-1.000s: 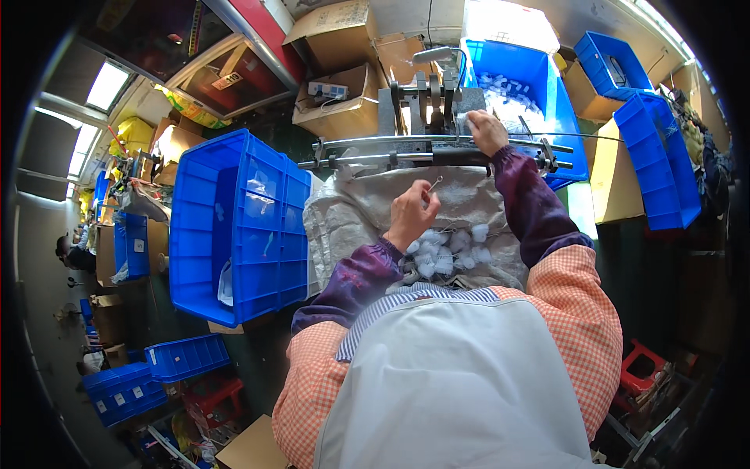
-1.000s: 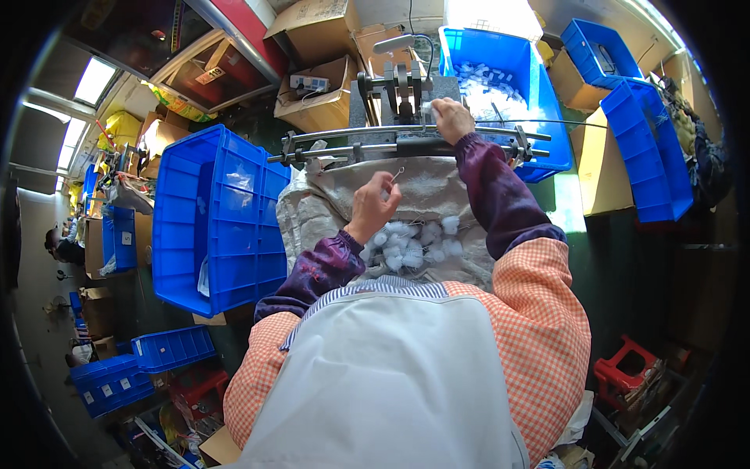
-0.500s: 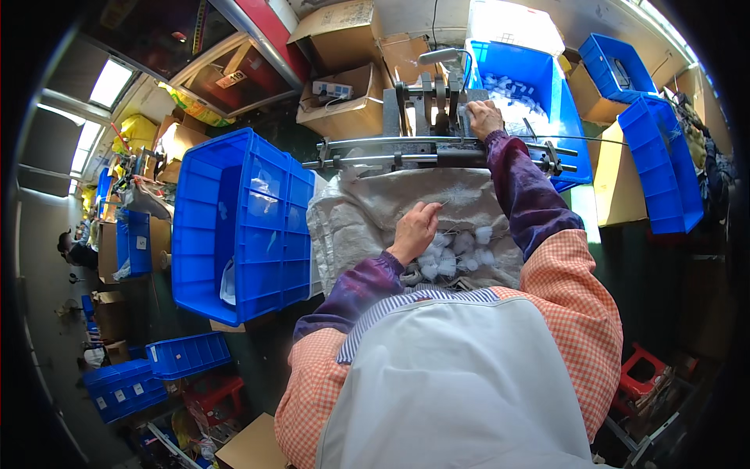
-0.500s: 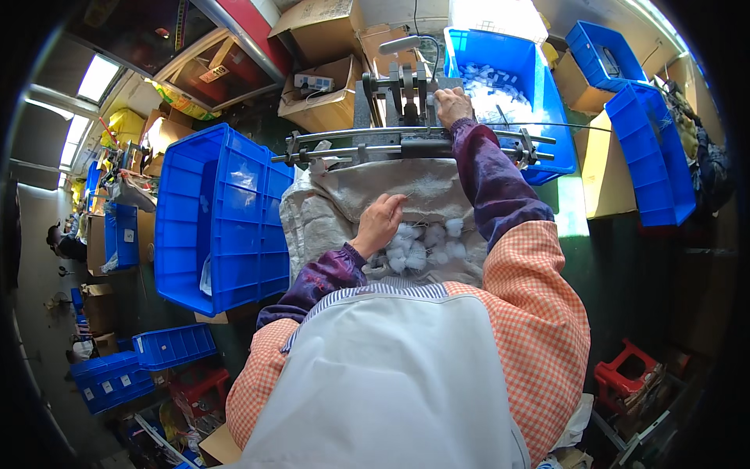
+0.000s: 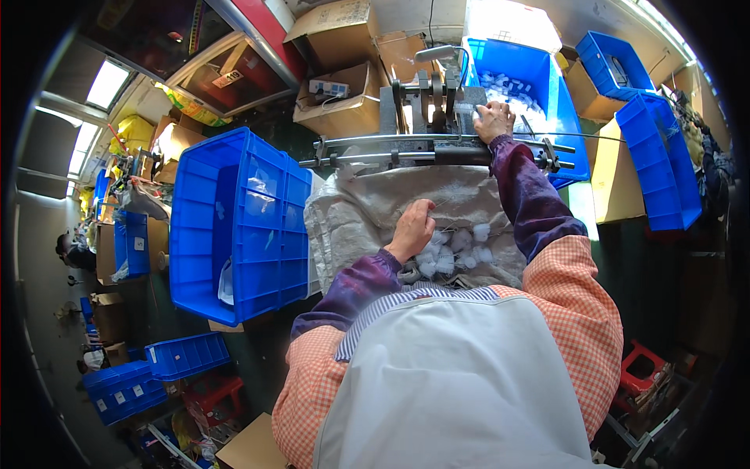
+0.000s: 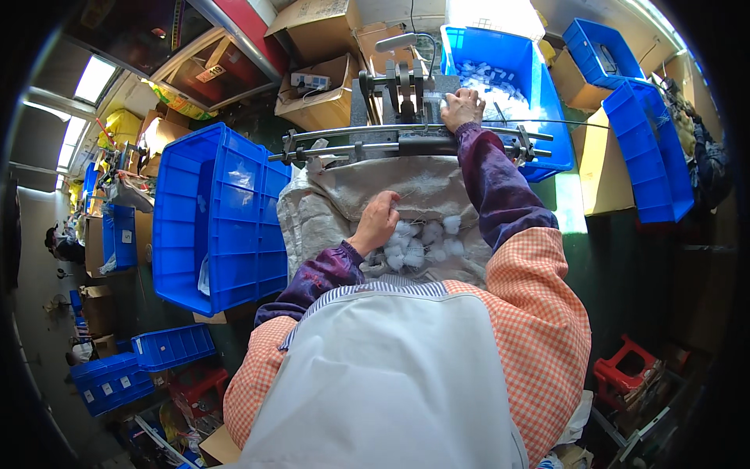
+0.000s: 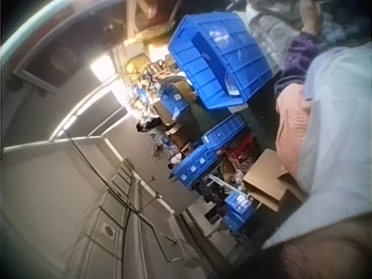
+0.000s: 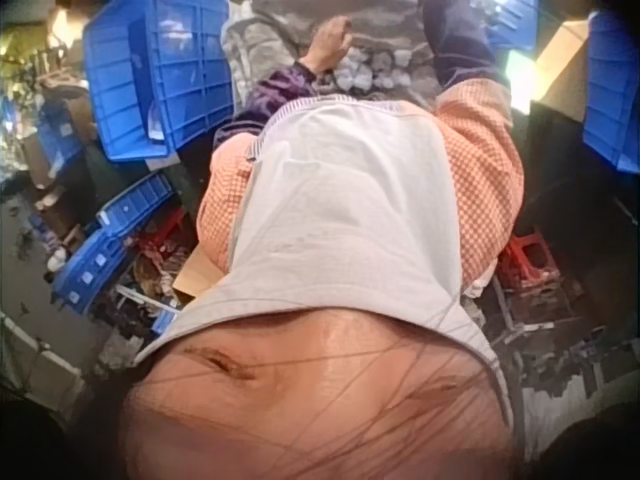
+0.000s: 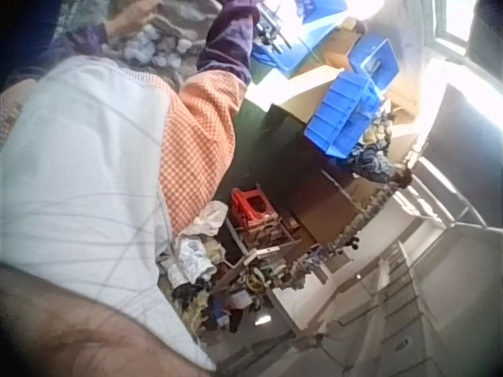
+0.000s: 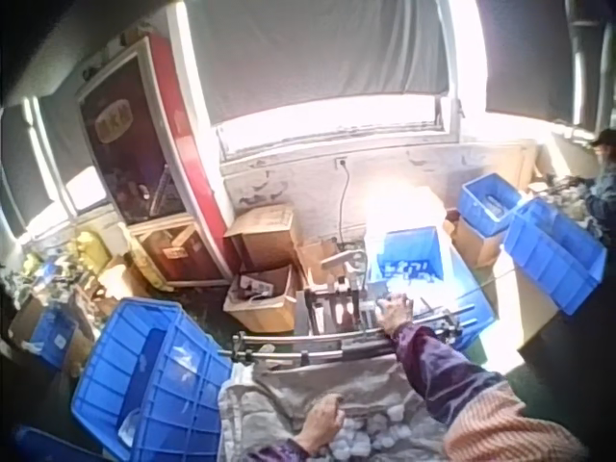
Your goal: The person repeatedly picks small white cotton-like objects from a cloth bag and places them into a mechanical device. The person handles the objects one at a time, transferring them from the bag to the machine's input area. The task is performed continuously throughout the clip.
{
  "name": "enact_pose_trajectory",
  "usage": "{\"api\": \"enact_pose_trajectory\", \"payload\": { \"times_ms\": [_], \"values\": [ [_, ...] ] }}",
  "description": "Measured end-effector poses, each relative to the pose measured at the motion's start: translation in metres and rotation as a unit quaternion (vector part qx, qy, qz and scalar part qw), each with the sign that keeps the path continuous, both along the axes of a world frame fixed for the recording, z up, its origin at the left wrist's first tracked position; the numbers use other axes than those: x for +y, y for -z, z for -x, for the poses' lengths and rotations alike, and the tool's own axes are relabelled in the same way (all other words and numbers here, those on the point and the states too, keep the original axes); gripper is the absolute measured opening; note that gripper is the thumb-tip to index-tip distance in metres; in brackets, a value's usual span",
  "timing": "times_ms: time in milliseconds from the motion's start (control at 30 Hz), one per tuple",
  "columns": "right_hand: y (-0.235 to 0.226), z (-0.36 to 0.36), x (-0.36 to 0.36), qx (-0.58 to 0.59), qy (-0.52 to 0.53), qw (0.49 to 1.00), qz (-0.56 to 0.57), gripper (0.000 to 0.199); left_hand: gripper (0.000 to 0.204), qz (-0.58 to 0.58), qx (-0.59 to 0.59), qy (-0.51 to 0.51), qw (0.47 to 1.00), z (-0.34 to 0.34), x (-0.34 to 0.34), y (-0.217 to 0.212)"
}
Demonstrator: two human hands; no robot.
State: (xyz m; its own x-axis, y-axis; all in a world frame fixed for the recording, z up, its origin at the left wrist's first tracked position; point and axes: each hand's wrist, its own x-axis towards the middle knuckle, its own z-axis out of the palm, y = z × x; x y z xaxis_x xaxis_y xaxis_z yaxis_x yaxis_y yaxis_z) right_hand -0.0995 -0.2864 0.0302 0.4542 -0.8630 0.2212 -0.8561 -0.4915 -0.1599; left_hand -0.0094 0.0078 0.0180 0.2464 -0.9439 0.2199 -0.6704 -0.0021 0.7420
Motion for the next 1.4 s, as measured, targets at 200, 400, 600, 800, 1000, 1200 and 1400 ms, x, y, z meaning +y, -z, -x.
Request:
{"api": "enact_pose_trajectory", "payload": {
  "times_ms": [200,400,600,800,1000,1200,1400],
  "values": [
    [0.003,-0.024,0.015,-0.016,-0.014,1.000,-0.007,0.028,0.019,0.034,-0.018,0.027,0.999,0.004,-0.005,-0.014],
    [0.008,-0.055,0.033,-0.015,-0.027,0.998,0.048,0.026,0.021,0.013,-0.030,-0.008,0.999,0.002,-0.005,-0.018],
    [-0.003,-0.035,0.026,0.015,-0.026,1.000,0.004,0.028,0.022,0.067,0.056,-0.027,0.996,-0.009,-0.002,-0.010],
    [0.015,0.005,-0.019,-0.029,-0.008,0.999,-0.043,0.026,0.016,0.067,0.096,-0.028,0.993,-0.007,-0.014,-0.018],
    [-0.043,0.013,-0.028,0.137,0.036,0.990,-0.028,0.021,0.013,0.050,0.103,-0.014,0.993,-0.007,-0.023,-0.035],
    [-0.066,0.050,0.014,-0.069,-0.152,0.982,-0.086,0.036,0.013,0.108,0.120,-0.009,0.987,-0.006,-0.042,-0.048],
    [-0.050,0.034,0.077,-0.167,-0.342,0.871,-0.310,0.026,0.027,0.072,0.089,-0.045,0.992,-0.005,-0.053,-0.058]
  ]
}}
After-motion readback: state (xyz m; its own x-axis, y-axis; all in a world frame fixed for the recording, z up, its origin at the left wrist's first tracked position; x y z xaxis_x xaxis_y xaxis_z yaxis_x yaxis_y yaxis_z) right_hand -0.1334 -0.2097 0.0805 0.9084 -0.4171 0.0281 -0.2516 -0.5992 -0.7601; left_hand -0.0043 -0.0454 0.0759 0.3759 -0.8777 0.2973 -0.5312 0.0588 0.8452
